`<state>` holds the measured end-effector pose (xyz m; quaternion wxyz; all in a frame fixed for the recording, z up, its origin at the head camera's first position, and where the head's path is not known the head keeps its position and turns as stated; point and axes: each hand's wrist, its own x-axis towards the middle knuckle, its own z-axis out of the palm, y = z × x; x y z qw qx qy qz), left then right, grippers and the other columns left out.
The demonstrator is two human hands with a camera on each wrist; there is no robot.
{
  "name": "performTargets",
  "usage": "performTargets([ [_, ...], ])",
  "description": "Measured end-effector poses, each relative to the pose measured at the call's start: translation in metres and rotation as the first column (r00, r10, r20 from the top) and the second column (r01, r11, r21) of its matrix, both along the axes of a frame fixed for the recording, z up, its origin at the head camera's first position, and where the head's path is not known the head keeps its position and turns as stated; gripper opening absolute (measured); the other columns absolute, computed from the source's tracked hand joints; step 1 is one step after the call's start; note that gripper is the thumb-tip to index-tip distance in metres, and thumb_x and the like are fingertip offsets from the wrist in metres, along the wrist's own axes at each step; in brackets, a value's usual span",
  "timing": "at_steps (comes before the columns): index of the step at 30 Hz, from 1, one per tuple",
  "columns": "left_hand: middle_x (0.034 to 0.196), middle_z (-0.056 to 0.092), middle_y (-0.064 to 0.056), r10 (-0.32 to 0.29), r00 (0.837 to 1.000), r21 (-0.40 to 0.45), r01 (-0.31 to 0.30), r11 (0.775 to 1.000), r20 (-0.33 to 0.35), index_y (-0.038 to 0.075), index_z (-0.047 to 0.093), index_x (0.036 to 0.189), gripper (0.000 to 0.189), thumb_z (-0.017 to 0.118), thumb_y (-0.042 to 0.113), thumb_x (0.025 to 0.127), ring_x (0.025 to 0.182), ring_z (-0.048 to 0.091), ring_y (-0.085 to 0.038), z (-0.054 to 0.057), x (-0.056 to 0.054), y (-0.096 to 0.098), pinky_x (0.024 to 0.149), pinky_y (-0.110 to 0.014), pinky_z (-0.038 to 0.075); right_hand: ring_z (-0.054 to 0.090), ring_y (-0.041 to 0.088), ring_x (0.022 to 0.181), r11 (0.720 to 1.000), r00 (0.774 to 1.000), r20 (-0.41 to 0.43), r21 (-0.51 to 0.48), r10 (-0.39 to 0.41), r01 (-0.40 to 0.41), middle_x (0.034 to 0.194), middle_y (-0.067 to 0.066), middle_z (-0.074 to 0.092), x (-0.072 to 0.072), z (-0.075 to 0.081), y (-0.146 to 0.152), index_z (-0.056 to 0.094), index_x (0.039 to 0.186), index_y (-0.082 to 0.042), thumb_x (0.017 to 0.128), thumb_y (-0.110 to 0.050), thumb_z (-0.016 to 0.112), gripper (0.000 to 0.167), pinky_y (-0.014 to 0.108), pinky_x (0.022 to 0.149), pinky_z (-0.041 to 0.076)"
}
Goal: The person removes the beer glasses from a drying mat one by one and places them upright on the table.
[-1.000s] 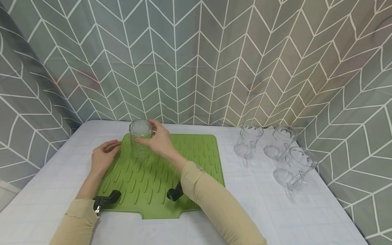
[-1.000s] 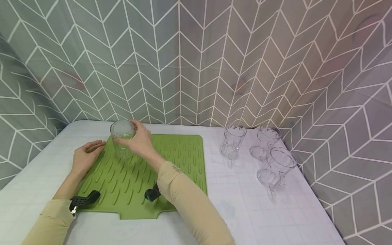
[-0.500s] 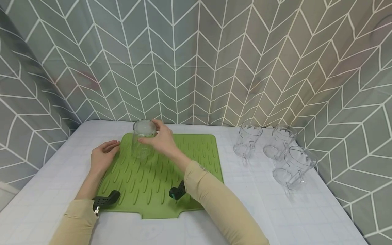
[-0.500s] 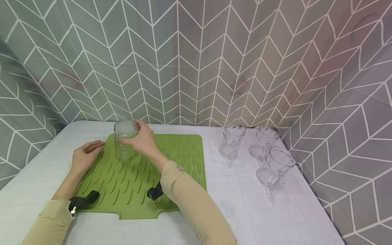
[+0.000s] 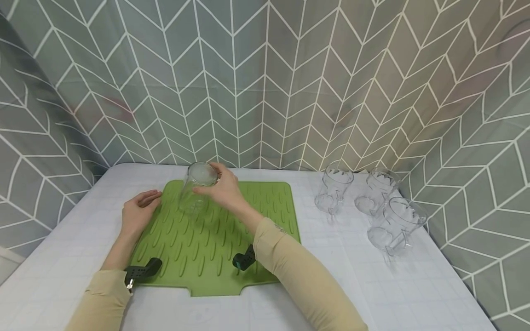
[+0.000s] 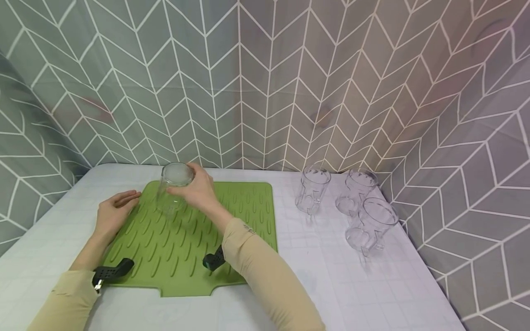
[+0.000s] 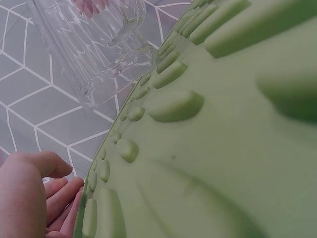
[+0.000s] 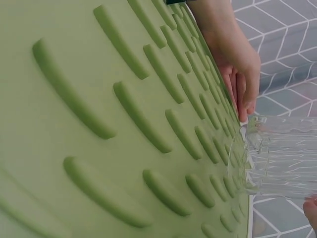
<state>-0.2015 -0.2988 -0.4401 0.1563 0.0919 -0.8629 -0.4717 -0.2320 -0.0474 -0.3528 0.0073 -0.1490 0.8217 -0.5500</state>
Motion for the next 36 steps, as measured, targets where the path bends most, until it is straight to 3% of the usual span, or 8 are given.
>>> performTargets([
  [11, 0.133, 0.063, -0.021, -0.003, 1.0, -0.002, 0.003, 1.0, -0.004, 0.002, 0.058, 0.137, 0.046, 0.057, 0.031, 0.102, 0.088, 0.045, 0.024, 0.0, 0.0, 0.001, 0.081, -0.003, 0.044, 0.056, 0.021, 0.12, 0.999, 0.999, 0.026, -0.008, -0.032, 0.032, 0.139, 0.003, 0.058, 0.003, 0.002, 0.009, 0.049, 0.145, -0.017, 0.075, -0.023, 0.089, 0.081, 0.032, 0.094, 0.053],
  [18, 0.133, 0.064, -0.018, 0.002, 1.0, -0.014, -0.002, 1.0, 0.005, 0.003, 0.057, 0.138, 0.046, 0.057, 0.032, 0.102, 0.089, 0.045, 0.023, 0.0, -0.002, 0.001, 0.083, -0.004, 0.046, 0.049, 0.024, 0.133, 0.999, 0.998, 0.044, -0.009, -0.046, 0.046, 0.146, 0.005, 0.053, 0.002, 0.002, 0.016, 0.046, 0.148, -0.014, 0.074, -0.023, 0.09, 0.087, 0.037, 0.108, 0.048],
  [36, 0.133, 0.064, -0.019, 0.008, 1.0, -0.034, -0.008, 0.999, 0.01, 0.004, 0.058, 0.138, 0.047, 0.057, 0.034, 0.102, 0.09, 0.045, 0.022, -0.002, -0.001, 0.0, 0.083, -0.007, 0.047, 0.051, 0.026, 0.131, 0.998, 0.994, 0.094, -0.038, -0.05, 0.053, 0.147, 0.007, 0.052, 0.0, -0.007, 0.034, 0.048, 0.147, -0.013, 0.071, -0.019, 0.09, 0.086, 0.04, 0.11, 0.047],
])
